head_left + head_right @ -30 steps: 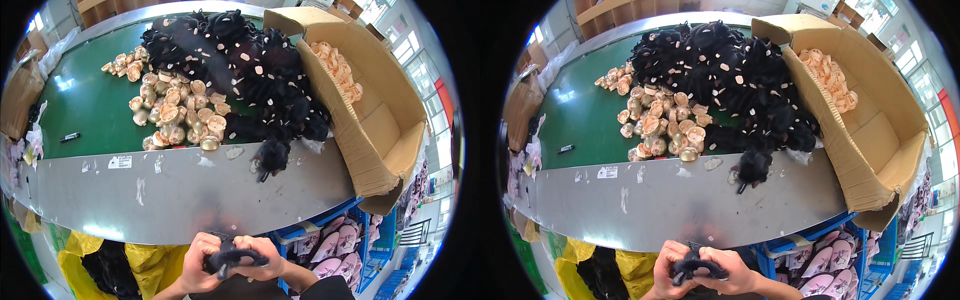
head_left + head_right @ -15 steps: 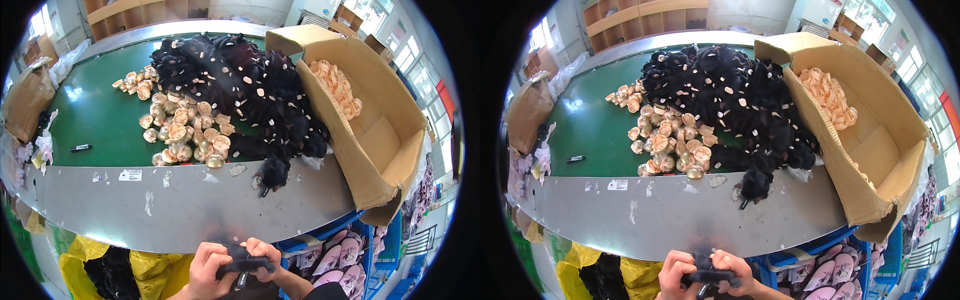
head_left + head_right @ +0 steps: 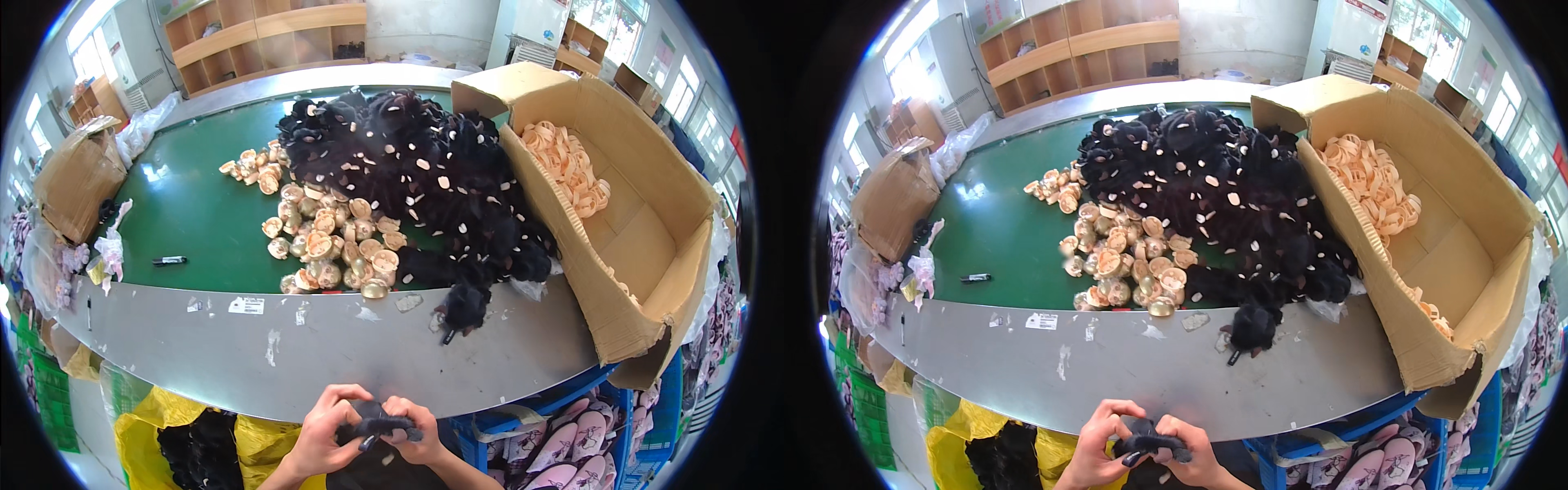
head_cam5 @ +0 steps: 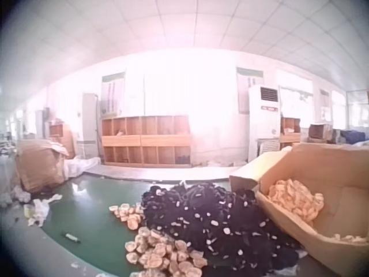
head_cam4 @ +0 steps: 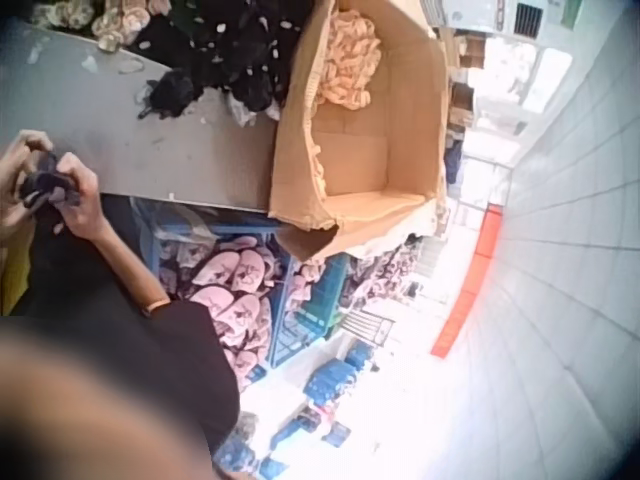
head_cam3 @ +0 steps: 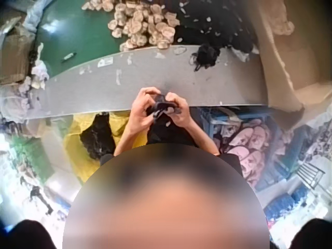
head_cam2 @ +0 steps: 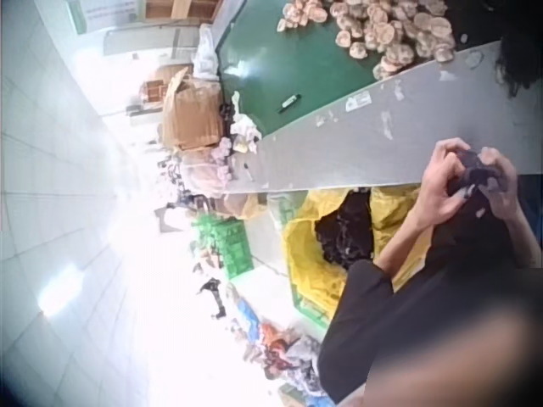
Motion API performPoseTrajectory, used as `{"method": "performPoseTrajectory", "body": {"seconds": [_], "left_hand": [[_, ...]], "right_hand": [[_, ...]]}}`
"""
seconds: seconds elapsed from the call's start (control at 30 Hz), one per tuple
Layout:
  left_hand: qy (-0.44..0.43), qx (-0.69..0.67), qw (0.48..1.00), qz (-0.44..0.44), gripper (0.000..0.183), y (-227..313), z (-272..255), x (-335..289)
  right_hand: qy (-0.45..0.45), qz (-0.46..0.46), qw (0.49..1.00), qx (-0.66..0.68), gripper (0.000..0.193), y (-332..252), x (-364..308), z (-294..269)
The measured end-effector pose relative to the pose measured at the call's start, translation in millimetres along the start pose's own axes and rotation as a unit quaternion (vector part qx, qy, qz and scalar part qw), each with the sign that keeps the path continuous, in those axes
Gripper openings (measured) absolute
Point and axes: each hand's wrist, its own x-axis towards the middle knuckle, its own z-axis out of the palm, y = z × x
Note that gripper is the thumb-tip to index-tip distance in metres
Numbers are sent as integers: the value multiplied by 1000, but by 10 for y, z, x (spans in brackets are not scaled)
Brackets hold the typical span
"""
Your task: The person repeatedly picks up black slipper uppers and beige slipper soles from a workbench, presses them together by hand, and places the assembled slippers into a yellow bag. The process is repeated for multiple units throughout the clip.
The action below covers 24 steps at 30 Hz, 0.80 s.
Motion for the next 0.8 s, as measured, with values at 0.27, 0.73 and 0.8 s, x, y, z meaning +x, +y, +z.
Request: {"method": "performPoseTrajectory", "body": {"seconds": [0.27,0.73,0.8], "left_hand": [[-31,-81,996,-20,32,-99,-86,-222],[152,-169,974,12,31,-42,0,-223],[161,-92,982,46,32,-100,-56,-171]], "right_hand": [[-40,77,996,29,19,38,-102,80],[23,1,1000,17,23,118,44,395],[44,-31,999,10,27,115,146,450]]}}
